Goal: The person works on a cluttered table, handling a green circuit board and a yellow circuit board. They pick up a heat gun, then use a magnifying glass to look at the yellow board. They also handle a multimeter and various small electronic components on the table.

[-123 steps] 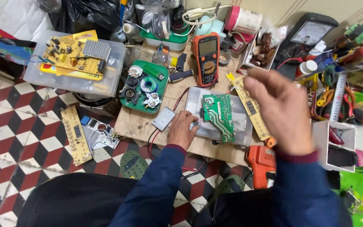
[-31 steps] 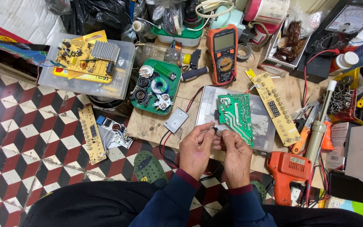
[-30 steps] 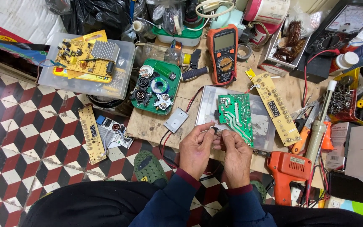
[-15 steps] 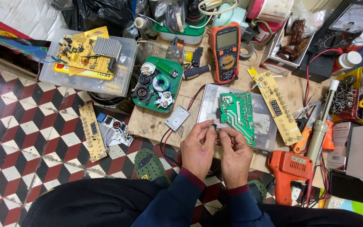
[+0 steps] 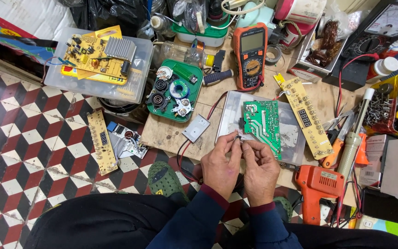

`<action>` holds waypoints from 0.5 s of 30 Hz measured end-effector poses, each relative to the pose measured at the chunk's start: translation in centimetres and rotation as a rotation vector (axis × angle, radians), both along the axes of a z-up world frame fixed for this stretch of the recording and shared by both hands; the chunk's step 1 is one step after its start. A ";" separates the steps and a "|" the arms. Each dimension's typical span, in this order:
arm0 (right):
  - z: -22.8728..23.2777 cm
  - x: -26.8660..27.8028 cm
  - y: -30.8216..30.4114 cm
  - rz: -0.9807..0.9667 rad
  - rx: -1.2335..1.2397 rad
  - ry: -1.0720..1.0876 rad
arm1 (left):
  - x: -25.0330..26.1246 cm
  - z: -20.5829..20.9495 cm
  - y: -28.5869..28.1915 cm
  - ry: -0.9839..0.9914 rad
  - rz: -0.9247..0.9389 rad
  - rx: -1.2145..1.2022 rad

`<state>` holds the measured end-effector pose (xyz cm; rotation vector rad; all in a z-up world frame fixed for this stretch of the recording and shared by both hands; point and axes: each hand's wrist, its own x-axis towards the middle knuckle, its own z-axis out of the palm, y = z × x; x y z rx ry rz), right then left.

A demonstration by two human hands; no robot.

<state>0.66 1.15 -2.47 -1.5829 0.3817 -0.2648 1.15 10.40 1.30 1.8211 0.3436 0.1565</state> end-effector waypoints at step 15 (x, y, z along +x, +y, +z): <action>0.3 0.2 -0.1 -0.016 0.027 0.025 | -0.1 -0.2 -0.2 -0.115 0.031 0.048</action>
